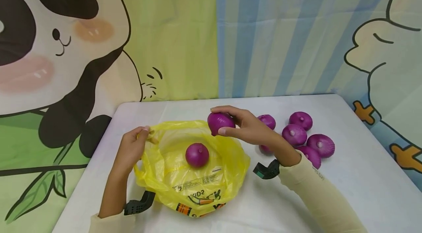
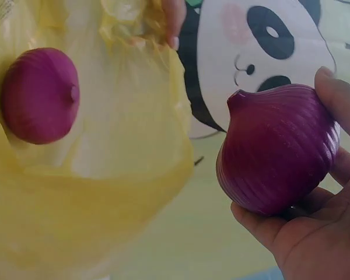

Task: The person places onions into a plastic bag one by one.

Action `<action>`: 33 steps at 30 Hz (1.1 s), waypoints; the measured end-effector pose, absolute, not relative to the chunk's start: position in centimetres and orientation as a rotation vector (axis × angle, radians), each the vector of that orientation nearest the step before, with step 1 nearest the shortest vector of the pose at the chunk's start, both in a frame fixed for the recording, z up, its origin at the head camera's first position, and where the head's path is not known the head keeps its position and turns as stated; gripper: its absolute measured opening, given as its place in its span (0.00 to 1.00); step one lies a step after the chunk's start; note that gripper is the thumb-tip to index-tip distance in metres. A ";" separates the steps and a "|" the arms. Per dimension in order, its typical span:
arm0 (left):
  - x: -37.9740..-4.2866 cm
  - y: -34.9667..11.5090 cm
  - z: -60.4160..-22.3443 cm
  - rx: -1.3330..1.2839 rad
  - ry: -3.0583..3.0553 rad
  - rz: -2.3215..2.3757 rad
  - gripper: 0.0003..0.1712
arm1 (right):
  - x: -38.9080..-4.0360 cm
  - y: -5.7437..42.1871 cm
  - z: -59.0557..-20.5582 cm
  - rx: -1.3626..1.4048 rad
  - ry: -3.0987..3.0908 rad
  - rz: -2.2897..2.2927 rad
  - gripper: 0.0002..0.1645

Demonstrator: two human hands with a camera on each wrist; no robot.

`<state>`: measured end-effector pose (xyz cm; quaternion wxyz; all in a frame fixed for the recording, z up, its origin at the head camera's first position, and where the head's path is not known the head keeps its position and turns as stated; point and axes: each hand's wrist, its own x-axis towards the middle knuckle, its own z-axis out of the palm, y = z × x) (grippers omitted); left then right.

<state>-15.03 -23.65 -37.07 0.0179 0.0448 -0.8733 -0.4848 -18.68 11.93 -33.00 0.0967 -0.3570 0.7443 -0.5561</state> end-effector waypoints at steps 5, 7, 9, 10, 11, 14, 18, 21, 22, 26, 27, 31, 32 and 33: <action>-15.1 -23.6 -37.1 0.136 -2.708 -1.513 0.34 | -19.0 10.0 -33.1 -1.119 2.165 -1.610 0.32; -15.1 -23.7 -37.1 0.137 -2.709 -1.515 0.34 | -19.1 9.2 -33.2 -1.124 2.147 -1.607 0.32; -15.1 -23.7 -37.2 0.132 -2.706 -1.517 0.34 | -19.1 8.3 -33.3 -1.136 2.136 -1.584 0.32; -15.1 -23.6 -37.3 0.132 -2.704 -1.523 0.34 | -19.1 7.9 -33.3 -1.148 2.125 -1.568 0.32; -15.2 -23.6 -37.3 0.126 -2.702 -1.523 0.34 | -19.1 7.4 -33.4 -1.162 2.116 -1.551 0.31; -15.2 -23.6 -37.3 0.119 -2.698 -1.527 0.34 | -19.3 5.7 -33.6 -1.208 2.078 -1.494 0.31; -15.0 -23.6 -37.2 0.133 -2.691 -1.530 0.34 | -19.4 3.2 -34.2 -1.229 2.053 -1.414 0.30; -14.9 -23.6 -37.1 0.142 -2.691 -1.540 0.34 | -19.3 1.5 -34.8 -1.232 2.062 -1.346 0.30; -14.9 -23.6 -37.1 0.145 -2.694 -1.545 0.34 | -19.3 1.1 -35.0 -1.239 2.065 -1.323 0.30; -14.9 -23.6 -37.0 0.160 -2.707 -1.542 0.34 | -19.4 -0.5 -35.8 -1.261 2.066 -1.259 0.30; -14.9 -23.6 -37.0 0.162 -2.707 -1.544 0.34 | -19.5 -0.8 -35.9 -1.262 2.066 -1.257 0.30; -14.9 -23.5 -36.9 0.164 -2.702 -1.561 0.34 | -20.0 -1.6 -36.7 -1.247 2.081 -1.260 0.29; -14.9 -23.5 -36.8 0.165 -2.701 -1.565 0.34 | -20.1 -1.7 -37.0 -1.237 2.091 -1.261 0.29; -14.9 -23.5 -36.8 0.167 -2.700 -1.569 0.34 | -20.2 -1.8 -37.3 -1.220 2.104 -1.258 0.29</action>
